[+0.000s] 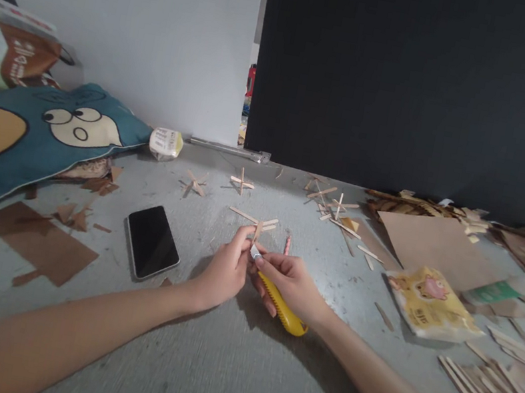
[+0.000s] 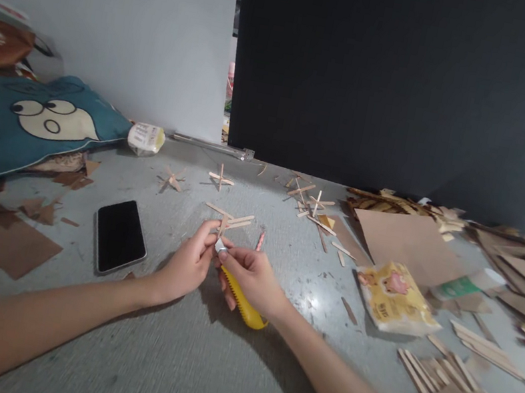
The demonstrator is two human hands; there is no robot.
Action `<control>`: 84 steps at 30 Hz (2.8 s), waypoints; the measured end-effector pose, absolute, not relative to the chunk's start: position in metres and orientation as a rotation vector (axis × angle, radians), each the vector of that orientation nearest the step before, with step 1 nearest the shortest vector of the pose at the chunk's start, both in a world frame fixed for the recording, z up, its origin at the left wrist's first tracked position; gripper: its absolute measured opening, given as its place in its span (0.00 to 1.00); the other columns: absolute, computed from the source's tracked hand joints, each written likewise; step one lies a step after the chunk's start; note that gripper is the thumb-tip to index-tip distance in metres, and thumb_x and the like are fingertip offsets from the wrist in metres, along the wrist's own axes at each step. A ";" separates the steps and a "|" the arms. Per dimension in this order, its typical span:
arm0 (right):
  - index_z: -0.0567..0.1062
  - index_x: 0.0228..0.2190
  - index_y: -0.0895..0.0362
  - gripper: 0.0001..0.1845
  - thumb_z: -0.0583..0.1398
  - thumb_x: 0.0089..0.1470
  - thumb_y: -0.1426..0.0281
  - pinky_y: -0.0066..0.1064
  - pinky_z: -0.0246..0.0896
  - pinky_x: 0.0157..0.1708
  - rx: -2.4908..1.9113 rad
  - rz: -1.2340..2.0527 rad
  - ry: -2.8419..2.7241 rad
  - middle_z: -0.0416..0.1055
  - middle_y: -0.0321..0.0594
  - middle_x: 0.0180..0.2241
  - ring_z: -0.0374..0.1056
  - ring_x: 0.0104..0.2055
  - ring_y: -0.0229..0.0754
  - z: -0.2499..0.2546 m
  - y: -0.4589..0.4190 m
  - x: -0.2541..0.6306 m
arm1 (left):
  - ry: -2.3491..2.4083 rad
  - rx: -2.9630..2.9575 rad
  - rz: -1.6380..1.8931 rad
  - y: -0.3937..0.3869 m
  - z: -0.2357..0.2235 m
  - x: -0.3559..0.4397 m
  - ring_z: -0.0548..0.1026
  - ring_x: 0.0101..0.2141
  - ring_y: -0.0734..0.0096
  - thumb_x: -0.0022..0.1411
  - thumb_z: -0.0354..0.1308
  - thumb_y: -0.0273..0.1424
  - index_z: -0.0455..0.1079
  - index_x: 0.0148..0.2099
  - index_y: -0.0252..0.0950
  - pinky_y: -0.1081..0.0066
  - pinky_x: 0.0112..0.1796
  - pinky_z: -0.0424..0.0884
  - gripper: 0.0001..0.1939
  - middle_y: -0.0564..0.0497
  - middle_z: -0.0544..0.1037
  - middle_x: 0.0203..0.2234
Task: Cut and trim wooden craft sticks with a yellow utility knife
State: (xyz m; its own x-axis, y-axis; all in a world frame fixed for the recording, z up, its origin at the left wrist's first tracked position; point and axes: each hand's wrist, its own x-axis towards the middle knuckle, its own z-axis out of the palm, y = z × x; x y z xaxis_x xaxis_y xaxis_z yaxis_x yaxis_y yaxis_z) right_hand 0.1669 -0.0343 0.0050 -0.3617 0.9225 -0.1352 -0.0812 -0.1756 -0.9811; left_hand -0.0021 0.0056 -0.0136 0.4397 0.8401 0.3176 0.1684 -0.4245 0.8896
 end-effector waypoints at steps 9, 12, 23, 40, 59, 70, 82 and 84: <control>0.71 0.31 0.56 0.28 0.65 0.55 0.43 0.23 0.51 0.10 -1.034 1.666 -1.300 0.68 0.27 0.18 0.61 0.11 0.30 0.003 -0.032 0.168 | 0.881 1.888 0.989 0.005 -0.014 -0.003 0.77 0.33 0.68 0.71 0.48 0.22 0.60 0.60 0.39 0.71 0.36 0.70 0.17 0.49 0.81 0.35; 0.72 0.31 0.57 0.27 0.65 0.55 0.44 0.22 0.50 0.10 -1.028 1.682 -1.290 0.68 0.27 0.18 0.61 0.11 0.30 0.003 -0.031 0.169 | 0.848 1.878 0.994 0.005 -0.013 -0.004 0.78 0.36 0.68 0.71 0.47 0.22 0.60 0.60 0.40 0.70 0.39 0.72 0.18 0.46 0.82 0.40; 0.73 0.30 0.57 0.27 0.66 0.54 0.44 0.23 0.50 0.11 -1.036 1.682 -1.277 0.68 0.28 0.18 0.60 0.11 0.30 0.007 -0.033 0.168 | 0.893 1.964 0.982 0.007 -0.019 -0.006 0.71 0.26 0.72 0.69 0.46 0.20 0.62 0.60 0.39 0.75 0.30 0.66 0.20 0.55 0.73 0.26; 0.71 0.29 0.56 0.25 0.64 0.57 0.46 0.24 0.51 0.13 -1.160 1.666 -1.395 0.67 0.28 0.19 0.60 0.12 0.29 0.009 -0.033 0.167 | 0.904 1.573 0.977 0.011 -0.004 -0.002 0.81 0.39 0.60 0.73 0.49 0.49 0.61 0.37 0.41 0.65 0.39 0.74 0.19 0.46 0.82 0.34; 0.72 0.30 0.56 0.25 0.65 0.55 0.46 0.24 0.52 0.12 -1.176 1.643 -1.359 0.66 0.28 0.19 0.60 0.12 0.30 0.010 -0.038 0.162 | 0.970 1.867 0.999 0.014 -0.005 -0.004 0.70 0.29 0.70 0.76 0.42 0.48 0.63 0.40 0.41 0.72 0.32 0.65 0.19 0.55 0.71 0.28; 0.69 0.27 0.54 0.27 0.60 0.58 0.43 0.25 0.51 0.12 -1.218 1.425 -1.431 0.65 0.30 0.17 0.58 0.11 0.31 -0.001 -0.042 0.153 | 0.984 1.640 1.018 0.014 -0.007 -0.002 0.67 0.25 0.72 0.75 0.45 0.48 0.63 0.40 0.40 0.74 0.27 0.64 0.18 0.56 0.68 0.26; 0.66 0.23 0.53 0.26 0.58 0.61 0.46 0.26 0.52 0.13 -1.274 1.297 -1.464 0.64 0.30 0.17 0.60 0.12 0.32 -0.003 -0.040 0.157 | 0.969 1.513 1.042 0.017 -0.007 -0.002 0.76 0.29 0.69 0.69 0.55 0.53 0.70 0.39 0.38 0.71 0.30 0.77 0.22 0.53 0.73 0.30; 0.66 0.24 0.53 0.25 0.58 0.61 0.47 0.26 0.52 0.14 -1.282 1.281 -1.484 0.65 0.31 0.17 0.61 0.12 0.33 -0.003 -0.040 0.158 | 0.980 1.535 1.054 0.017 -0.005 -0.003 0.77 0.31 0.67 0.69 0.55 0.52 0.70 0.38 0.38 0.71 0.31 0.78 0.21 0.51 0.74 0.31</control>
